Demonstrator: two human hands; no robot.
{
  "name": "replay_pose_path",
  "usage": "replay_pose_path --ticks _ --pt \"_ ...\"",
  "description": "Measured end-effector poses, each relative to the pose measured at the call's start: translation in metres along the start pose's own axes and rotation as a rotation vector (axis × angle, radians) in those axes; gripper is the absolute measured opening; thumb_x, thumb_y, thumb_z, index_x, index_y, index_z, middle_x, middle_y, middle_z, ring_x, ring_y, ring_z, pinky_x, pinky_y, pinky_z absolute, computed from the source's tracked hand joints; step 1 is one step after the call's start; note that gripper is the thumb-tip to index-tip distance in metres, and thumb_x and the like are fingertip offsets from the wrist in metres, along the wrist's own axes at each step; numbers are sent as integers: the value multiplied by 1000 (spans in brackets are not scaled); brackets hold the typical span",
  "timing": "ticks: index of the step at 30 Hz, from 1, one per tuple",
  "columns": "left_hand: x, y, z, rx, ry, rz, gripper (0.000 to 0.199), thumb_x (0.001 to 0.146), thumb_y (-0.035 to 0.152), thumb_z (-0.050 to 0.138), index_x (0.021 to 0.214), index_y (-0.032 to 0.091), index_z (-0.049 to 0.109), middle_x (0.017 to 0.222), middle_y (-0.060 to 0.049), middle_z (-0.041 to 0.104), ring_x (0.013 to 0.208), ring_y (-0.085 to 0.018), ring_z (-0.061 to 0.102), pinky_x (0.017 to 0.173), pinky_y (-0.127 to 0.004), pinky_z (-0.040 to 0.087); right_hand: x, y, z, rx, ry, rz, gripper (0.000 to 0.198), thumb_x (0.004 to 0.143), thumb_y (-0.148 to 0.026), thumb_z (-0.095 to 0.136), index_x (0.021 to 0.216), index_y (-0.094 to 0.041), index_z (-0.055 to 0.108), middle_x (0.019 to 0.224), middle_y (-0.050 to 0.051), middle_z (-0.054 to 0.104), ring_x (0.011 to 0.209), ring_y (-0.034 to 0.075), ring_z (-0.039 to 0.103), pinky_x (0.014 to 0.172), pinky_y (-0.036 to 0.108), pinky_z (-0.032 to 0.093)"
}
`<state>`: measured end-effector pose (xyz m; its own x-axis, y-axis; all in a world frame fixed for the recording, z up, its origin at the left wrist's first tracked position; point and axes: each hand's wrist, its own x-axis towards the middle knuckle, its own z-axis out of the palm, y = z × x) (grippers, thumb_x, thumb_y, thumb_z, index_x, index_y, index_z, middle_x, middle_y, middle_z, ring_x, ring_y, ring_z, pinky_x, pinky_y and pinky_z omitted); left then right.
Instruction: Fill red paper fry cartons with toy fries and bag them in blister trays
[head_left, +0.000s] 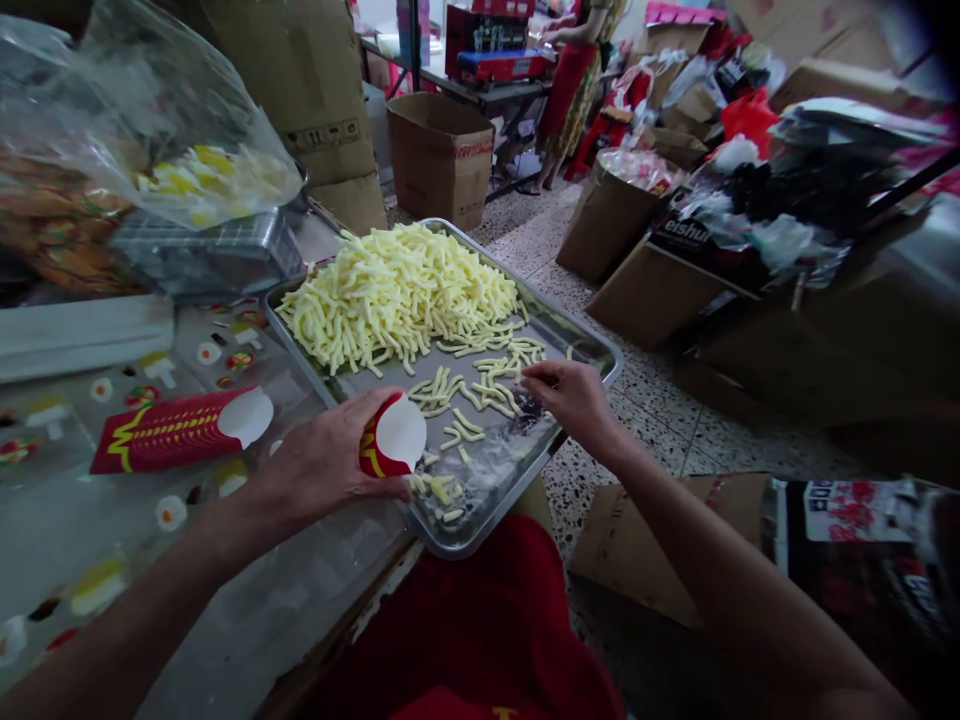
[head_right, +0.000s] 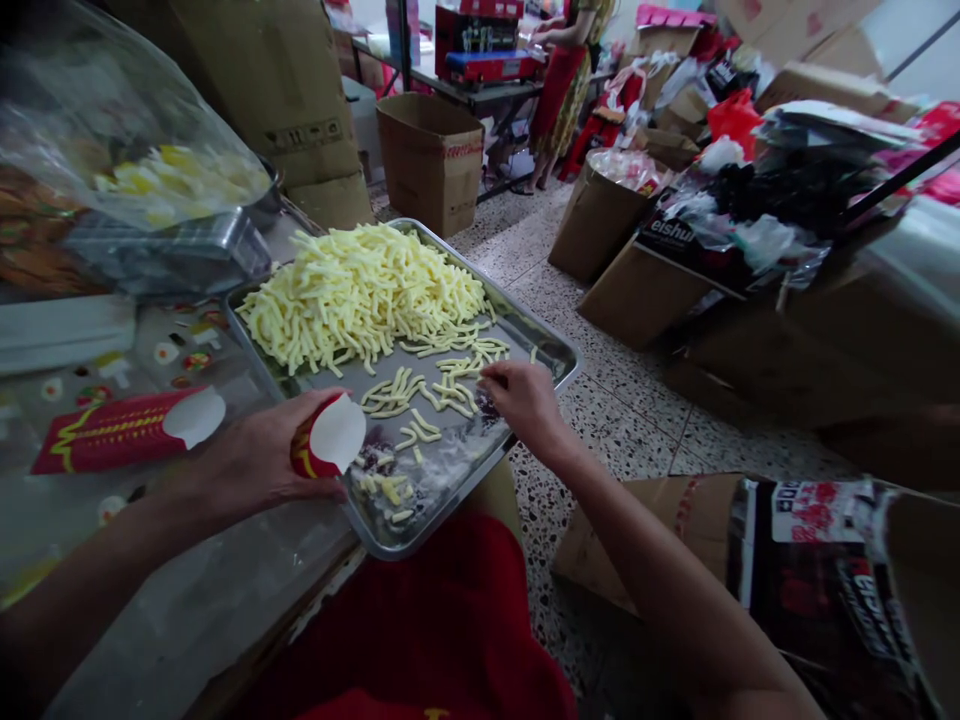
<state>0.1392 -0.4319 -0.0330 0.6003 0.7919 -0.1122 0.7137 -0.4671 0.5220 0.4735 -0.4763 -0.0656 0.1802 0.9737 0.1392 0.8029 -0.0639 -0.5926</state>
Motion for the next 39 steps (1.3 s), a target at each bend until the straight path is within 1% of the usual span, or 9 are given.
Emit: replay_pose_path --ticks 2,8,13,18,25,29,32,35,39 --pt "5 -1 -1 41 30 -8 111 55 79 79 148 29 47 147 -12 58 127 -41 60 104 -53 52 -3 -6 0 -133 -24 -41 18 88 -27 71 101 -19 80 91 7 76 77 19 67 73 31 48" --pt "9 -12 -3 65 27 3 110 56 77 80 149 31 44 148 -12 57 125 -41 61 103 -52 51 4 -25 12 -378 -317 -241 49 86 -28 76 134 -30 68 121 7 68 97 22 67 78 29 47" --pt "11 -4 1 -31 -27 35 108 52 74 85 145 30 48 144 -11 60 125 -39 61 102 -51 52 30 -29 9 -476 -482 -344 30 93 -26 66 121 -33 75 111 5 69 88 19 66 71 28 42" --pt "28 20 11 -33 -43 85 106 49 68 89 139 26 52 134 -11 65 119 -37 64 101 -47 51 32 -28 17 -526 -471 -358 26 87 -14 59 102 -23 79 98 7 71 85 20 66 71 29 42" --pt "40 31 22 207 16 -45 92 56 62 88 131 20 56 120 -15 68 106 -39 66 91 -46 50 11 -27 17 -469 -316 -318 20 82 -12 63 97 -16 76 99 8 72 88 20 66 74 28 45" --pt "45 37 26 281 51 16 88 55 55 92 129 21 57 120 -14 68 110 -38 65 97 -47 47 5 -57 4 -431 -321 -566 18 90 -14 60 101 -18 75 103 8 71 91 19 64 77 30 45" --pt "58 43 30 154 -3 58 78 53 49 94 120 25 62 115 -6 71 107 -32 66 95 -40 49 8 -86 -1 -468 -504 -733 16 94 -14 61 99 -19 75 105 8 72 88 19 62 76 31 45" --pt "72 42 37 -108 -34 136 70 57 46 91 118 27 64 109 -1 73 101 -25 68 87 -34 51 13 -98 -6 -422 -576 -664 13 89 -11 66 95 -18 75 106 8 72 87 19 63 76 31 46" --pt "80 39 42 -263 63 166 78 58 47 91 126 23 61 114 -4 72 102 -24 68 88 -34 51 19 -93 -16 -301 -562 -588 24 85 -2 61 94 -18 76 101 6 73 87 16 63 79 28 46"
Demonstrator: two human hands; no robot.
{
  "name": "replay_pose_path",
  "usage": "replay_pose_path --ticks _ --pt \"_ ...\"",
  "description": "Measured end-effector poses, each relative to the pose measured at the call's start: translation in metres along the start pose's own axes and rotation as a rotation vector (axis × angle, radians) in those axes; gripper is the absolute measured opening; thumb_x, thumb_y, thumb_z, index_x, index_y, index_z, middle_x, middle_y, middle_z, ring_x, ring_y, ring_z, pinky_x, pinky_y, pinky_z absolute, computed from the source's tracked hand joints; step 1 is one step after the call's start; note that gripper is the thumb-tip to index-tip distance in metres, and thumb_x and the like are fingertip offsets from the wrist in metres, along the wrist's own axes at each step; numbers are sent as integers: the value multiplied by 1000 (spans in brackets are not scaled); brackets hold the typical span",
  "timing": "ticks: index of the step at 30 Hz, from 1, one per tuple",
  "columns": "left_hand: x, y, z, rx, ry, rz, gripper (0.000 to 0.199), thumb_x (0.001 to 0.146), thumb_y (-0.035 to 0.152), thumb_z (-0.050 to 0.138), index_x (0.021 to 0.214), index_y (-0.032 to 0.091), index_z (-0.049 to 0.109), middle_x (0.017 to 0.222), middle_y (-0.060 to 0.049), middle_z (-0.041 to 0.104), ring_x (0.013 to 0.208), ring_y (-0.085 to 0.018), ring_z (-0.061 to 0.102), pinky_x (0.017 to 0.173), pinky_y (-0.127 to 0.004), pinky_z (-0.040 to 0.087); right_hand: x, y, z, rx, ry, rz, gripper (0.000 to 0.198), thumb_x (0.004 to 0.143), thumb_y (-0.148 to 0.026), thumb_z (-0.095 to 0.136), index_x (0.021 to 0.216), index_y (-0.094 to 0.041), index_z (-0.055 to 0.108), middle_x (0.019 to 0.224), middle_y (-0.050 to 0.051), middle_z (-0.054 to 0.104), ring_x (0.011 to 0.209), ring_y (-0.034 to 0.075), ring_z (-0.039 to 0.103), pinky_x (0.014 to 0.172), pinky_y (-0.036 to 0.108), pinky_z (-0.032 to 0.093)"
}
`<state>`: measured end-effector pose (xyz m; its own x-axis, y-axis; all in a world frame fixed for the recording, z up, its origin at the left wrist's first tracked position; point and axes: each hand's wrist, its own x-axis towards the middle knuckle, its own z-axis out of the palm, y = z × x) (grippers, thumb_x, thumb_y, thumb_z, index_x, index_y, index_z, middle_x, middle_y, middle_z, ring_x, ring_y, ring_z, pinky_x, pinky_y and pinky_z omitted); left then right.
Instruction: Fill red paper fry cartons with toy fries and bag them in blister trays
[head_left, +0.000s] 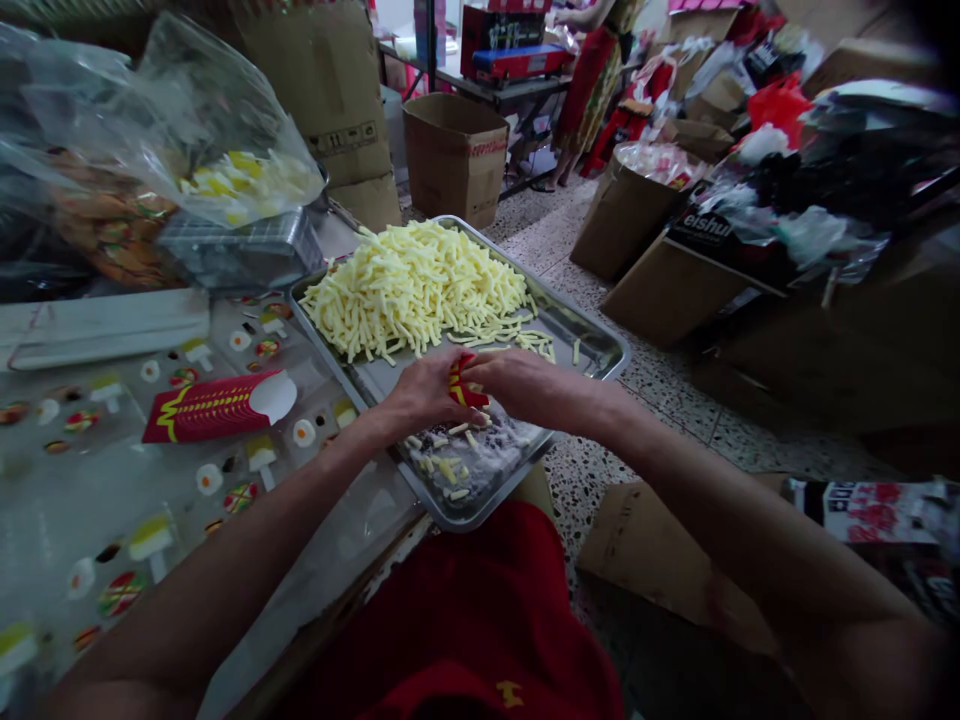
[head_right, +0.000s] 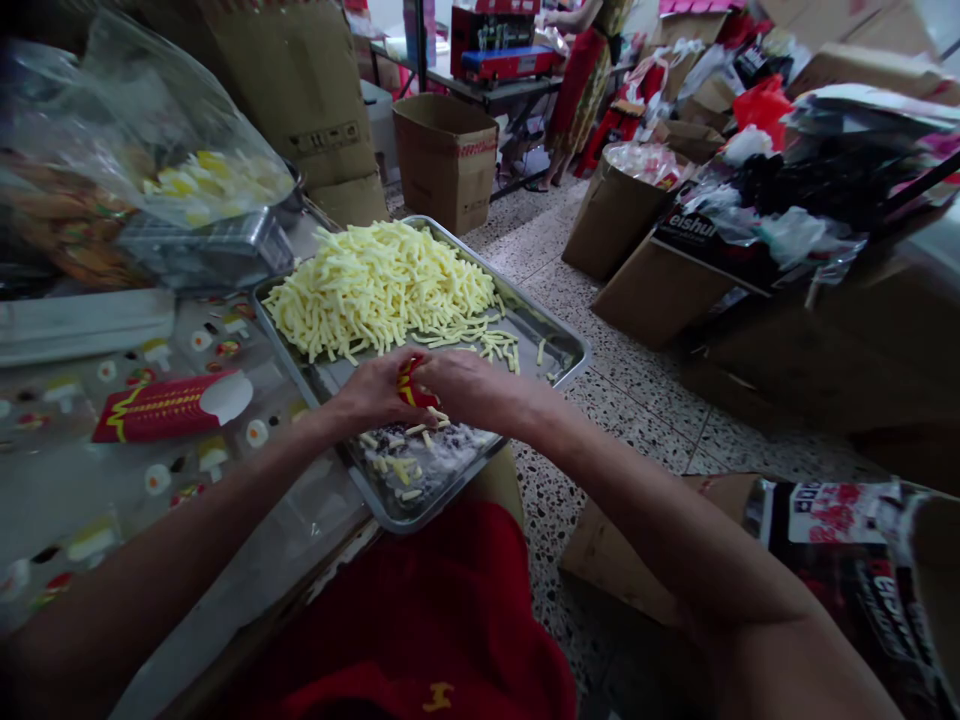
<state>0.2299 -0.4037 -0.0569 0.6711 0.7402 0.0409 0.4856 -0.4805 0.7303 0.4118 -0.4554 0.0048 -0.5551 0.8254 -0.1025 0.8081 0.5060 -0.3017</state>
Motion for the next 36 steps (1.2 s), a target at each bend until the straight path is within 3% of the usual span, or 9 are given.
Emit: replay_pose_path --ticks 8,13,15,18,23,25,29,33,36 --pt "26 -2 -10 74 479 134 80 60 51 92 124 21 55 116 -1 68 105 -22 65 95 -37 51 37 -11 -15 -95 568 368 21 93 -18 54 105 -19 71 88 3 71 80 18 63 73 29 42" --pt "31 -20 0 12 680 151 74 69 51 86 128 24 50 111 -2 68 101 -23 67 87 -38 55 53 -28 -26 -75 538 198 25 89 -13 56 112 -20 66 87 2 71 78 19 62 69 29 41" --pt "25 -26 0 27 659 114 81 61 50 92 126 24 51 116 -4 68 105 -26 67 90 -40 55 41 -20 -25 -8 525 137 19 89 -13 58 103 -20 68 89 1 71 79 17 62 71 28 42" --pt "12 -32 -8 58 614 13 90 53 49 96 127 23 51 125 -8 67 115 -29 65 101 -43 52 13 0 -7 50 510 273 12 94 -27 63 100 -20 72 87 3 71 79 17 63 74 30 44" --pt "-12 -30 -21 94 551 -81 97 52 44 97 133 21 50 131 -10 65 121 -30 63 107 -42 48 -8 0 53 -85 165 512 53 79 -61 79 111 -19 74 103 11 71 83 24 66 69 32 45" --pt "-22 -26 -22 117 503 -58 98 52 44 97 135 20 50 133 -10 65 121 -30 63 107 -40 48 -1 -11 68 -135 118 530 51 81 -58 77 114 -19 73 110 13 69 84 24 67 66 31 44" --pt "-42 -22 -29 206 380 -38 97 54 48 95 136 21 51 134 -10 64 122 -30 62 107 -42 48 13 -20 76 -176 38 576 22 94 -26 59 98 -16 78 104 15 72 83 22 68 67 30 43" --pt "-54 -20 -39 336 249 -114 91 56 50 93 134 22 53 132 -10 65 119 -32 62 102 -43 49 10 -2 74 -74 133 595 19 84 -19 62 90 -16 80 90 12 74 80 21 66 66 29 40" --pt "-55 -16 -42 401 140 -173 88 58 49 92 132 20 55 126 -10 67 114 -33 64 97 -42 50 6 11 67 237 246 624 13 74 -23 69 79 -16 79 66 3 67 65 16 58 59 27 36"
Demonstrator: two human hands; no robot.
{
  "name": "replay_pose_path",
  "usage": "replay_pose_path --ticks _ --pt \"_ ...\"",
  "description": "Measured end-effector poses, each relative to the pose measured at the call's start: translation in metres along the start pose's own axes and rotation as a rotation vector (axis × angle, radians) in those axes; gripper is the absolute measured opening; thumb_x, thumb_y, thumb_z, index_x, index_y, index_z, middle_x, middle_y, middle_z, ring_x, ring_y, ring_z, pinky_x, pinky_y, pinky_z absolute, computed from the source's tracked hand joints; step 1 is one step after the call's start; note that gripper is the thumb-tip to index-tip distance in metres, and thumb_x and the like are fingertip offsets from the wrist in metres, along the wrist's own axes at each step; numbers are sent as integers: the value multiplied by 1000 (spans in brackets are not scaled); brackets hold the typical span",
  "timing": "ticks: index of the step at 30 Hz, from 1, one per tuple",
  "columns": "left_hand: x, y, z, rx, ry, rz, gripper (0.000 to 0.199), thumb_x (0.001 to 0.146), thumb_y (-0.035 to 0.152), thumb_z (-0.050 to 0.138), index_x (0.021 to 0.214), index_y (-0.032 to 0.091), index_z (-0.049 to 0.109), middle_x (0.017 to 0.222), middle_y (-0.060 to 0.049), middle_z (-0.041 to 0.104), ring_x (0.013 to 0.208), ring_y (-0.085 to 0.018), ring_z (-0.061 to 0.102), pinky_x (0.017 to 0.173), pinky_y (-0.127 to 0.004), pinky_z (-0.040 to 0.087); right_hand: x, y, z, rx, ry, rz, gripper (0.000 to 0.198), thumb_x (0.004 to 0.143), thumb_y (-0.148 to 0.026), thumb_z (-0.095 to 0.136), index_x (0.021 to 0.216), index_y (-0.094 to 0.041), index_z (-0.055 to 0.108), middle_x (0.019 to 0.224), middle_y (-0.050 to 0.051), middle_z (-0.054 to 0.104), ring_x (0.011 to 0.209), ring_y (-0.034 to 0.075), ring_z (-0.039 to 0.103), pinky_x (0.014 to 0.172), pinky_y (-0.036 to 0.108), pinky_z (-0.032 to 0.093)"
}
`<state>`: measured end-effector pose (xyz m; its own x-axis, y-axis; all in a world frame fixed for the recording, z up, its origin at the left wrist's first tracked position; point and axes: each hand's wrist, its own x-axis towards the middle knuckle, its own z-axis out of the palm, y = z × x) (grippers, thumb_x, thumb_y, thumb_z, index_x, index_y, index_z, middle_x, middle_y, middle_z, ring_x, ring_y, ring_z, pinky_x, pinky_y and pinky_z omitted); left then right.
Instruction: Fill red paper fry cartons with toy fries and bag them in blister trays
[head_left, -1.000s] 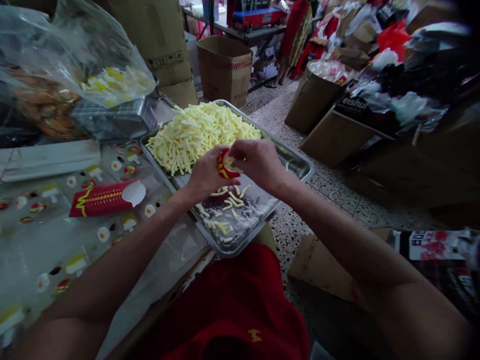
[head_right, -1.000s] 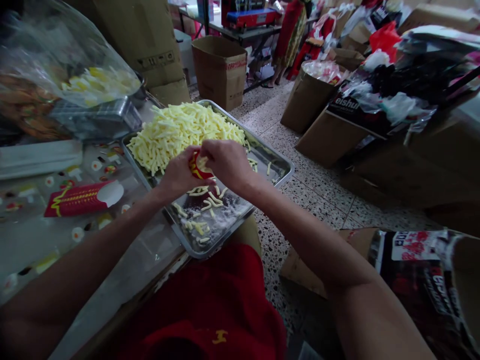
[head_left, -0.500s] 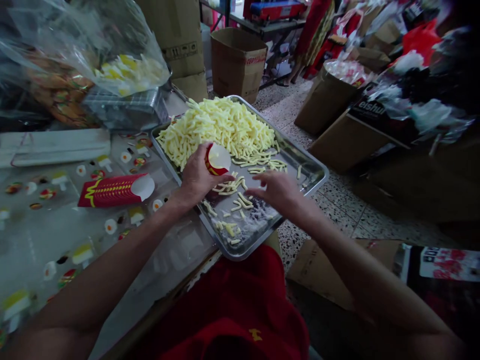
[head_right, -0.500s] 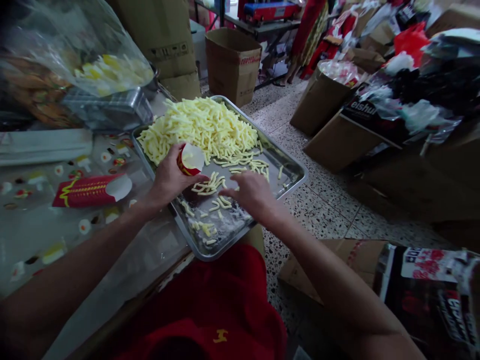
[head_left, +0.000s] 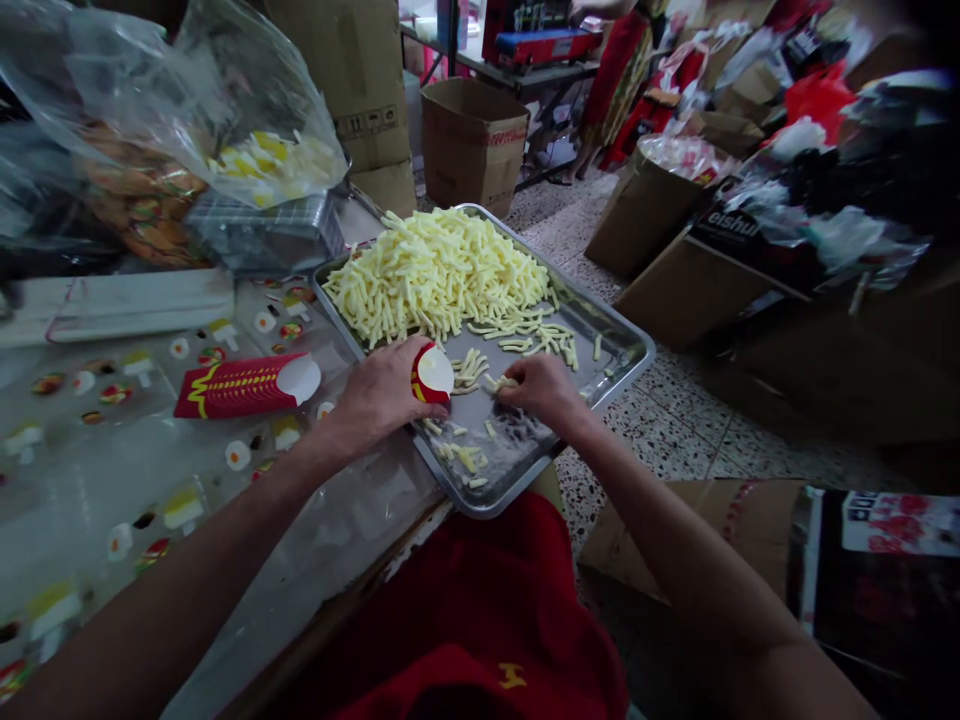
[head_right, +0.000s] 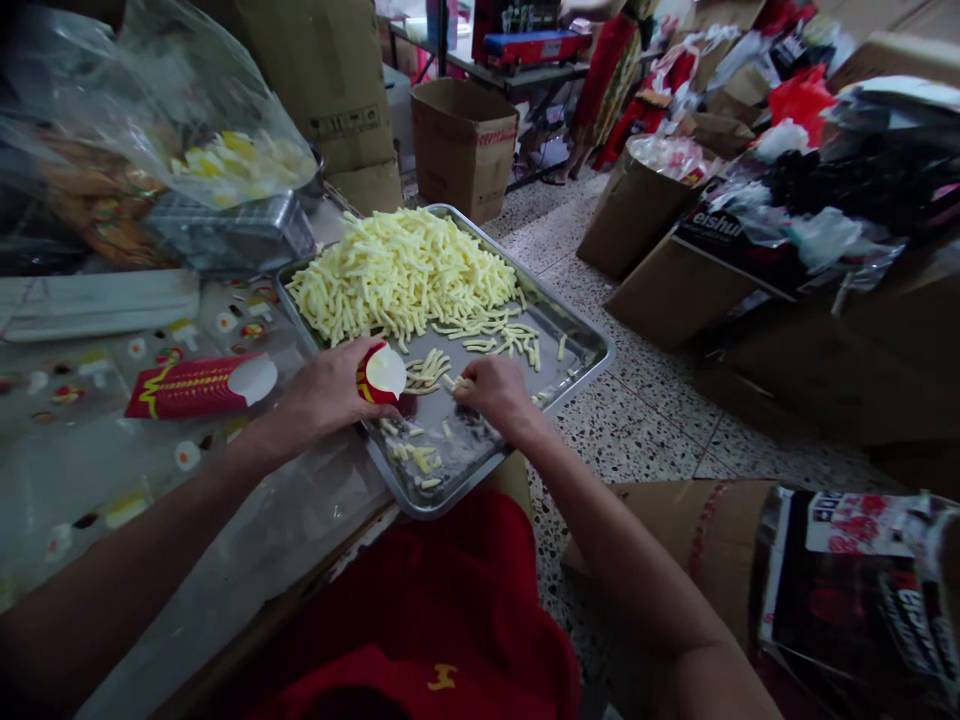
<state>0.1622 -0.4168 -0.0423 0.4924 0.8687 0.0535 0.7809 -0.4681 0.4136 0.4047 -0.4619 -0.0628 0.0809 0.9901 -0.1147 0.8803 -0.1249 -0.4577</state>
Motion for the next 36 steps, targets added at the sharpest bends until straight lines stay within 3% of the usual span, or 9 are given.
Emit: replay_pose_path --ticks 4,11,15,19,23,26,30,33,36 --pt "6 19 10 -15 -64 64 89 55 52 93 130 21 56 123 -9 68 113 -31 65 95 -39 50 5 -13 -12 422 -10 -30 11 74 -24 66 75 -17 74 60 -2 61 55 11 50 53 24 33" --pt "16 57 51 -90 84 -98 59 70 54 81 116 26 58 109 -5 71 98 -28 69 78 -34 50 -3 -41 -18 -69 98 -170 13 87 -20 60 86 -16 72 85 9 72 77 18 58 68 29 38" --pt "19 63 60 -77 119 -79 60 69 51 83 116 24 56 112 -6 70 102 -28 68 80 -34 50 -11 -25 -22 29 84 -226 22 90 -16 51 92 -18 72 91 8 74 80 18 61 73 28 41" --pt "18 76 66 -113 142 -48 63 68 46 85 118 24 55 111 -6 70 104 -28 67 85 -36 50 -15 -9 -14 202 220 -93 23 85 -18 56 89 -20 78 86 5 77 78 18 66 73 28 44" --pt "16 97 81 -155 144 -5 42 78 38 74 112 22 56 107 -8 70 100 -29 66 85 -39 51 -27 1 -7 193 325 -35 18 81 -25 62 83 -21 79 83 5 77 77 21 67 71 32 46" --pt "20 107 88 -170 143 27 35 82 34 70 111 22 56 106 -9 69 101 -29 66 87 -40 51 -37 11 -13 423 223 -50 19 80 -27 61 82 -20 78 79 4 75 75 21 67 71 33 49" --pt "22 103 87 -301 139 128 60 70 40 83 118 23 52 118 -9 67 110 -30 62 95 -43 49 -43 14 -27 755 87 -1 20 71 -32 72 87 -19 74 83 5 75 76 22 68 72 33 54" --pt "15 97 86 -466 120 179 71 63 44 89 120 23 51 119 -9 66 107 -29 63 95 -43 49 -51 3 -28 667 190 -11 16 71 -28 74 85 -21 71 82 5 74 73 21 68 69 33 54" --pt "4 97 85 -568 120 212 46 71 34 82 107 23 55 107 -6 68 100 -26 64 93 -42 49 -63 -11 -27 376 232 -126 6 73 -18 65 71 -24 66 71 2 68 66 20 64 66 33 52"
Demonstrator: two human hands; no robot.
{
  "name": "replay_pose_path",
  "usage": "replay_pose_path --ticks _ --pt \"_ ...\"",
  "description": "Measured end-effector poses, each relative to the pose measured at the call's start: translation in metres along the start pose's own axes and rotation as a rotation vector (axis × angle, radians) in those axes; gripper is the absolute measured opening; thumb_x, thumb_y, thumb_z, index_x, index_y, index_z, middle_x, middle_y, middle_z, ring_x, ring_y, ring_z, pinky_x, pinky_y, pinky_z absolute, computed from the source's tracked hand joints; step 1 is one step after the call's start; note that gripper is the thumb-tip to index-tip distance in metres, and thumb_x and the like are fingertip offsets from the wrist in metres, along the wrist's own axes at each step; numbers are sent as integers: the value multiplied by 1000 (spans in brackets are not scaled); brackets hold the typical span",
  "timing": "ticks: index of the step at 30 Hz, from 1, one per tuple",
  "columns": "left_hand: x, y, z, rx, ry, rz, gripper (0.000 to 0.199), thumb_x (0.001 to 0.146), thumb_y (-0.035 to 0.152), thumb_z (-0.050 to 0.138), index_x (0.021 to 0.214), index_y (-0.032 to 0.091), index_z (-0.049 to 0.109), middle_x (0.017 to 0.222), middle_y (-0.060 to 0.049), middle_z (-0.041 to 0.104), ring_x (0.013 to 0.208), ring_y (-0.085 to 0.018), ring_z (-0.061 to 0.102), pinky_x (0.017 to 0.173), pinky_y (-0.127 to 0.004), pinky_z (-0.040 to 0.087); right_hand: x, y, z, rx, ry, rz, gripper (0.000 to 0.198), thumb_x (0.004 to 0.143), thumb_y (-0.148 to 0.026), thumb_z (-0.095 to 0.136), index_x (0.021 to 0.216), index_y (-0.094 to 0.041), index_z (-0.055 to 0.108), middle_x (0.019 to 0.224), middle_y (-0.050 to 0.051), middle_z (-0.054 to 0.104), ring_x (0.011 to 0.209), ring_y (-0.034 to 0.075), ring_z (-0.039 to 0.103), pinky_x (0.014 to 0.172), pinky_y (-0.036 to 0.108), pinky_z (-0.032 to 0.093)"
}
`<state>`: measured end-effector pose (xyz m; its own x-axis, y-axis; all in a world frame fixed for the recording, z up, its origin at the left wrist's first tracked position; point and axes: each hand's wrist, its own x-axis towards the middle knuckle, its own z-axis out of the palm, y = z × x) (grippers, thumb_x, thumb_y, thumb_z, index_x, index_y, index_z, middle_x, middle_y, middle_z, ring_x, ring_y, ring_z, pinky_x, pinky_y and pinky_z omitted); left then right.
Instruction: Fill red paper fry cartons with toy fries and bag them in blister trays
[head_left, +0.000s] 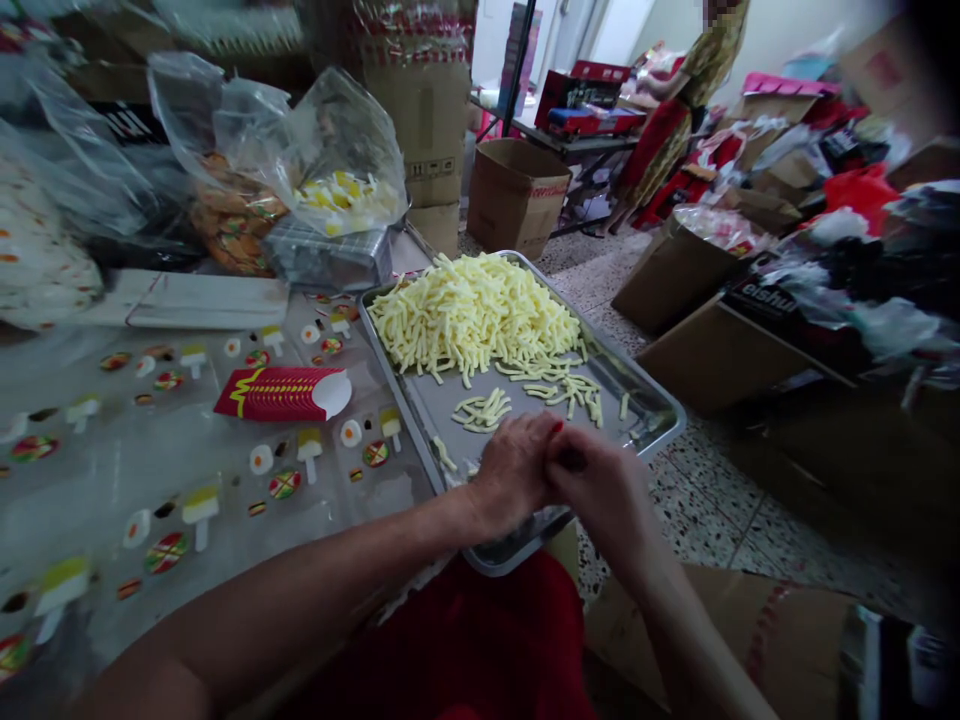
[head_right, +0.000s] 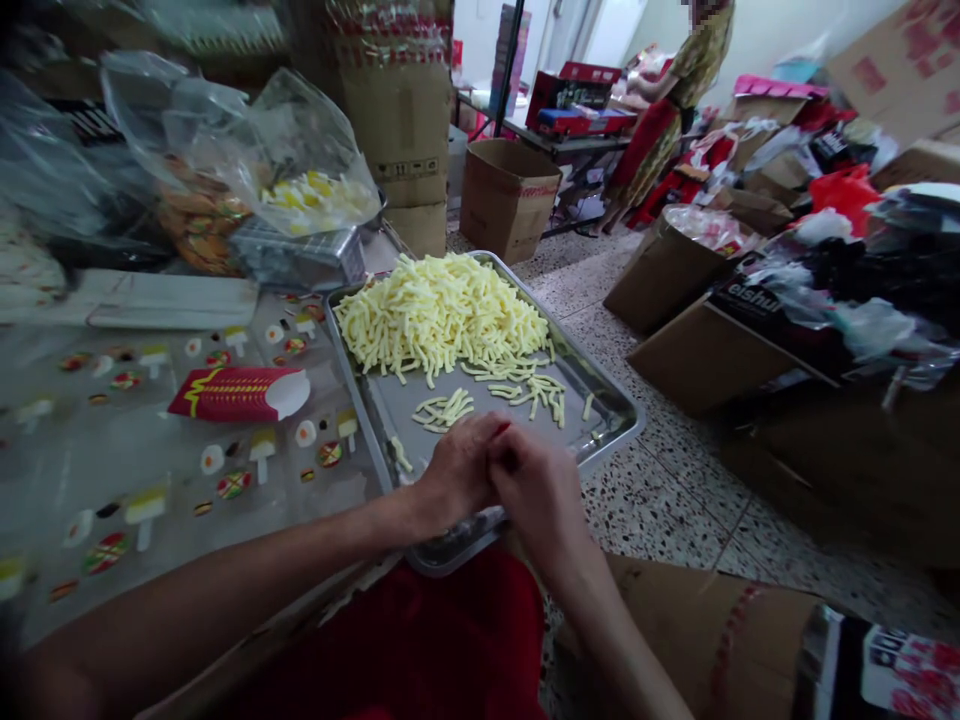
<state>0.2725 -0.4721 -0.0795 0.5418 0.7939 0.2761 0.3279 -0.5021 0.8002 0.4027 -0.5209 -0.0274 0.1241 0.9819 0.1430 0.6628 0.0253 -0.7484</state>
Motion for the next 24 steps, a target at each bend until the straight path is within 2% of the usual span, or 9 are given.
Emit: replay_pose_path --ticks 2,3,5,7,10,13,17,20,24 --pt "-7 3 -3 -52 -22 -10 38 71 30 81 101 24 57 104 -5 69 98 -26 64 91 -42 50 -2 -6 -5 -53 -87 -62 11 75 -16 61 69 -24 66 68 1 67 64 19 62 65 33 51" --pt "-11 3 -7 -60 -31 -31 44 68 32 84 103 24 58 105 -5 69 99 -27 64 92 -43 50 1 -7 -10 -11 -150 -67 10 78 -18 62 72 -24 68 70 1 68 65 19 63 65 33 52" --pt "-18 3 -19 -27 -40 -90 70 55 41 94 113 25 59 115 -8 68 106 -31 63 97 -47 49 16 -4 -19 102 -240 -60 7 82 -27 67 80 -24 73 74 2 71 67 19 66 63 31 53" --pt "-28 1 -35 36 -32 -124 89 46 49 98 122 25 57 123 -10 66 113 -34 61 101 -51 47 41 3 -22 90 -237 -104 12 85 -33 70 87 -23 77 79 3 74 69 18 66 63 30 53" --pt "-44 -4 -63 93 -16 -117 93 50 53 96 129 28 54 128 -9 65 118 -33 60 103 -50 47 85 16 -6 -104 -264 -339 20 89 -21 64 102 -22 79 105 5 76 83 17 69 77 30 53" --pt "-58 -7 -88 144 48 -140 90 56 53 94 132 29 52 129 -9 65 117 -32 61 102 -48 49 118 25 22 -311 -501 -579 38 88 -6 55 115 -23 76 127 5 71 108 18 64 97 33 47" --pt "-66 -13 -109 220 123 -197 84 59 53 92 130 30 53 121 -8 68 108 -30 65 96 -46 52 138 33 41 -490 -700 -713 35 92 -8 53 111 -25 77 117 3 74 105 18 61 100 35 42" --pt "-63 -17 -115 257 153 -244 81 62 51 91 130 29 52 124 -7 68 109 -30 66 96 -45 52 141 42 45 -484 -667 -701 27 89 -11 58 101 -24 78 104 4 75 98 19 60 94 32 43" --pt "-53 -21 -112 280 146 -323 83 59 50 92 130 28 52 127 -7 67 113 -31 66 97 -47 53 134 50 42 -380 -474 -519 20 74 -9 68 87 -20 77 84 2 72 84 17 62 80 27 45"
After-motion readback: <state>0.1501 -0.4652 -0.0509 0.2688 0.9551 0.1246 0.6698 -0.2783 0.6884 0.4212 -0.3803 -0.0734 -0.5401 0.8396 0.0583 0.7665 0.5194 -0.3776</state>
